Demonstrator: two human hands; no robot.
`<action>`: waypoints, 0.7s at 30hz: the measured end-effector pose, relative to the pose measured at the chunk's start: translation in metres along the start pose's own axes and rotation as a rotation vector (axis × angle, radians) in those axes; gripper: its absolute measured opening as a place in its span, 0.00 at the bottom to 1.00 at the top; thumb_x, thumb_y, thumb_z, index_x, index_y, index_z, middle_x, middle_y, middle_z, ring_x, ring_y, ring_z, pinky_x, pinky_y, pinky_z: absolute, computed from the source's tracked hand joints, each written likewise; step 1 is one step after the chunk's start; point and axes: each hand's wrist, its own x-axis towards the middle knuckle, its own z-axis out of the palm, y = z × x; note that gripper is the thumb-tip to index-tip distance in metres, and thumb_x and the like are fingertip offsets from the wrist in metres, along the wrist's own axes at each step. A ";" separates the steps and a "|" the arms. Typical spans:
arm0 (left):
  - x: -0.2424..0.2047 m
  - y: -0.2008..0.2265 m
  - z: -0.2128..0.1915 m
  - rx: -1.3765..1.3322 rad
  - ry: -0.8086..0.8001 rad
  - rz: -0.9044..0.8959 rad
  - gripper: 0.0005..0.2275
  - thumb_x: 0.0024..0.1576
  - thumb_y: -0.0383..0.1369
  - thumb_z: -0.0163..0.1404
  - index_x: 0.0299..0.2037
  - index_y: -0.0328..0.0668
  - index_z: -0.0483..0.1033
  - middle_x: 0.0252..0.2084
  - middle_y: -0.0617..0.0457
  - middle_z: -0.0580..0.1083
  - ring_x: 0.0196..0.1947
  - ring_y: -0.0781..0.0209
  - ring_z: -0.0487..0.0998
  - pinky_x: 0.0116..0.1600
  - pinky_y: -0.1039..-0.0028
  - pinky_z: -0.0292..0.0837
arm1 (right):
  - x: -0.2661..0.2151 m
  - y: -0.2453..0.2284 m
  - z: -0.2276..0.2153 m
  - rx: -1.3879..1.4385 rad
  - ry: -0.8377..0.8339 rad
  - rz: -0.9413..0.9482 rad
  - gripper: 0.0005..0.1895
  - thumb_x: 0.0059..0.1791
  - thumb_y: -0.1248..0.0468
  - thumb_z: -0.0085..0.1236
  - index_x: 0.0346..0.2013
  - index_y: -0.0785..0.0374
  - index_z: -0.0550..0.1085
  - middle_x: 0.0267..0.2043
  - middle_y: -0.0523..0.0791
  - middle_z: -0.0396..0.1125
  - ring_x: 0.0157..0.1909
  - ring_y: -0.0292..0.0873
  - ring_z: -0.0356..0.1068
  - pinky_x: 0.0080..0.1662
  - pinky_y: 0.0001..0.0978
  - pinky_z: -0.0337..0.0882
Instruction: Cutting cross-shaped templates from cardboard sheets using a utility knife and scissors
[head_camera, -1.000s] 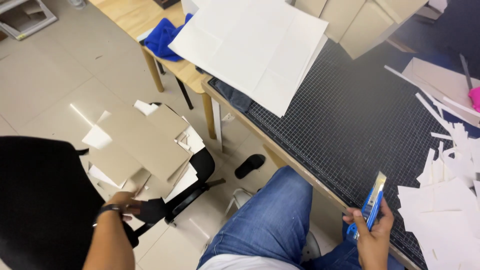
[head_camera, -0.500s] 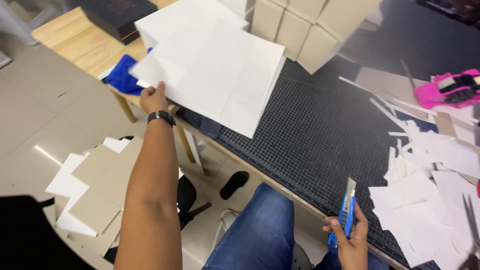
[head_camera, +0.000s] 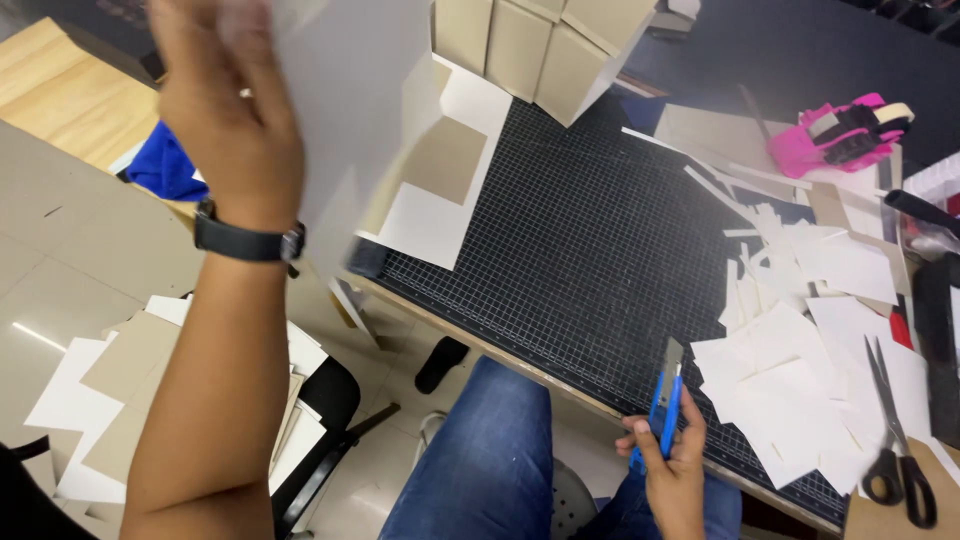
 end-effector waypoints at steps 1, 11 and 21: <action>-0.005 0.023 0.003 -0.006 -0.005 -0.002 0.13 0.78 0.29 0.47 0.69 0.39 0.62 0.27 0.51 0.62 0.25 0.56 0.61 0.35 0.61 0.58 | -0.001 0.000 0.000 -0.001 0.007 0.004 0.42 0.52 0.71 0.48 0.79 0.57 0.45 0.45 0.62 0.71 0.32 0.54 0.72 0.40 0.47 0.77; -0.197 0.199 0.067 -0.463 -0.550 0.554 0.07 0.64 0.21 0.47 0.50 0.36 0.74 0.52 0.44 0.78 0.52 0.43 0.82 0.53 0.59 0.81 | 0.010 0.015 -0.024 0.105 0.150 0.028 0.39 0.53 0.67 0.49 0.77 0.53 0.47 0.34 0.57 0.66 0.20 0.50 0.66 0.26 0.44 0.72; -0.359 0.237 0.176 -0.508 -0.874 0.440 0.12 0.61 0.44 0.53 0.47 0.46 0.75 0.53 0.52 0.77 0.62 0.45 0.73 0.66 0.52 0.63 | 0.034 0.016 -0.051 -0.056 0.089 -0.067 0.38 0.55 0.58 0.44 0.78 0.51 0.44 0.40 0.52 0.70 0.27 0.43 0.70 0.32 0.35 0.76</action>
